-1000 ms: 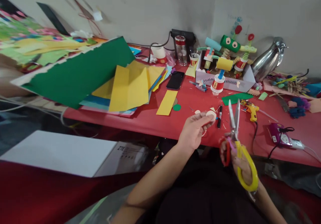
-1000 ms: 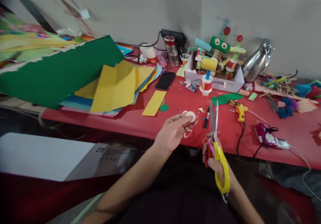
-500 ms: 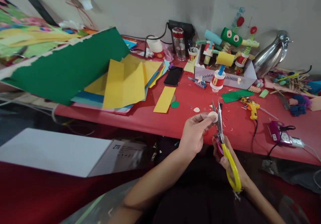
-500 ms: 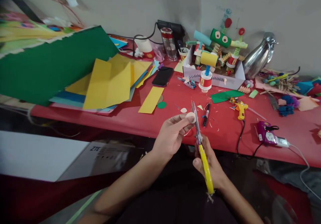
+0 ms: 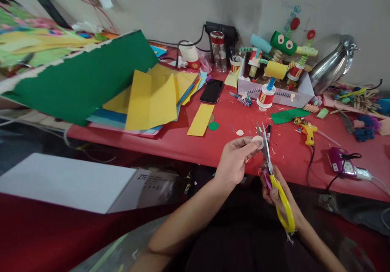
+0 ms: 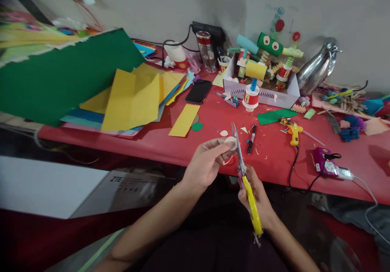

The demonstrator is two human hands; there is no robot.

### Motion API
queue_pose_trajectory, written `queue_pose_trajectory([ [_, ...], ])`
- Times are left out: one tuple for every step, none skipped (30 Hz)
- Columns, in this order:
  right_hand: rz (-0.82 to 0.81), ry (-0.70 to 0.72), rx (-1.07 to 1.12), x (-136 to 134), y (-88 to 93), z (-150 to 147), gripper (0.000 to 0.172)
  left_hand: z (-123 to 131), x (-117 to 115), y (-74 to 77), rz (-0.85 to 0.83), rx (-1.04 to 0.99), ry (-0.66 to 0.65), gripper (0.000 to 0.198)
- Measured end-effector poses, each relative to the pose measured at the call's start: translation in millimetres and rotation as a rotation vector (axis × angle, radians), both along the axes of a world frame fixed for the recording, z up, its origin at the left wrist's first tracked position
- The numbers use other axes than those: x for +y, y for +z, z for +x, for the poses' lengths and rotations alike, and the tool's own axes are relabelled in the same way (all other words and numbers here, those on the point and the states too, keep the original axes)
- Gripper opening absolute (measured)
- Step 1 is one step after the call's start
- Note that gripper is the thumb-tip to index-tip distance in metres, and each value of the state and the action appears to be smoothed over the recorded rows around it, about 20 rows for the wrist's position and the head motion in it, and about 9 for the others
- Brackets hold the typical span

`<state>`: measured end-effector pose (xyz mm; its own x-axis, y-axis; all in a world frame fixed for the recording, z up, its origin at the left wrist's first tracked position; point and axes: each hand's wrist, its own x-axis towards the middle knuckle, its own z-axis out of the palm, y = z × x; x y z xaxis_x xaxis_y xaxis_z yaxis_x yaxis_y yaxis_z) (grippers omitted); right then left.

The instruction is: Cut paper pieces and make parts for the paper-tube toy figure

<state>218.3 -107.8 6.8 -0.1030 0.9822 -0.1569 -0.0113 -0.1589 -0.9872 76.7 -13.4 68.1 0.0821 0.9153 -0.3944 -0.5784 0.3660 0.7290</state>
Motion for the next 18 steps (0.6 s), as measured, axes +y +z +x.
queue_pose_trajectory([
  [-0.005, 0.006, 0.002, 0.0, 0.8, 0.8, 0.061, -1.6, 0.9, 0.0, -0.001, 0.011, -0.01, 0.016],
  [-0.012, 0.011, 0.003, 0.3, 2.1, 1.5, 0.061, -3.4, 1.8, 0.1, -0.001, 0.024, -0.024, 0.015],
  [-0.021, 0.015, 0.003, 0.6, 3.8, 2.1, 0.061, -5.3, 2.7, 0.3, 0.001, 0.034, -0.04, 0.015],
  [-0.03, 0.021, 0.003, 0.9, 5.6, 2.6, 0.061, -7.3, 3.8, 0.7, 0.005, 0.039, -0.056, 0.015],
  [-0.036, 0.024, 0.002, 1.2, 7.3, 3.0, 0.06, -9.2, 4.9, 1.1, 0.01, 0.04, -0.073, 0.015],
  [-0.04, 0.028, 0.002, 1.3, 8.9, 3.3, 0.059, -11.0, 6.1, 1.7, 0.015, 0.038, -0.086, 0.015],
  [-0.042, 0.03, 0.002, 1.3, 10.1, 3.6, 0.058, -12.6, 7.2, 2.2, 0.019, 0.035, -0.095, 0.015],
  [-0.042, 0.03, 0.001, 1.2, 10.9, 3.8, 0.056, -14.1, 8.4, 2.8, 0.021, 0.033, -0.1, 0.016],
  [-0.04, 0.029, 0.001, 1.0, 11.4, 3.9, 0.056, -15.4, 9.5, 3.4, 0.019, 0.035, -0.103, 0.016],
  [-0.038, 0.027, -0.001, 0.8, 11.6, 4.0, 0.055, -16.6, 10.4, 3.9, 0.015, 0.041, -0.111, 0.017],
  [-0.036, 0.024, -0.004, 0.5, 11.6, 4.1, 0.055, -17.5, 11.2, 4.5, 0.01, 0.048, -0.122, 0.018],
  [-0.033, 0.023, -0.007, 0.3, 11.6, 4.2, 0.055, -18.3, 11.9, 5.0, 0.006, 0.053, -0.133, 0.019],
  [-0.03, 0.022, -0.01, 0.2, 11.7, 4.3, 0.055, -18.9, 12.4, 5.4, 0.004, 0.054, -0.143, 0.02],
  [-0.027, 0.023, -0.012, 0.1, 11.7, 4.5, 0.054, -19.4, 12.7, 5.9, 0.006, 0.053, -0.148, 0.021],
  [-0.025, 0.024, -0.016, -0.1, 11.9, 4.7, 0.054, -19.8, 13.0, 6.2, 0.012, 0.05, -0.15, 0.021],
  [-0.024, 0.025, -0.019, -0.2, 12.0, 5.0, 0.054, -20.1, 13.2, 6.6, 0.02, 0.048, -0.146, 0.021],
  [-0.025, 0.025, -0.022, -0.5, 12.1, 5.4, 0.054, -20.4, 13.4, 6.9, 0.03, 0.046, -0.142, 0.021],
  [-0.027, 0.026, -0.025, -0.8, 12.1, 5.9, 0.055, -20.6, 13.6, 7.2, 0.04, 0.046, -0.138, 0.021],
])
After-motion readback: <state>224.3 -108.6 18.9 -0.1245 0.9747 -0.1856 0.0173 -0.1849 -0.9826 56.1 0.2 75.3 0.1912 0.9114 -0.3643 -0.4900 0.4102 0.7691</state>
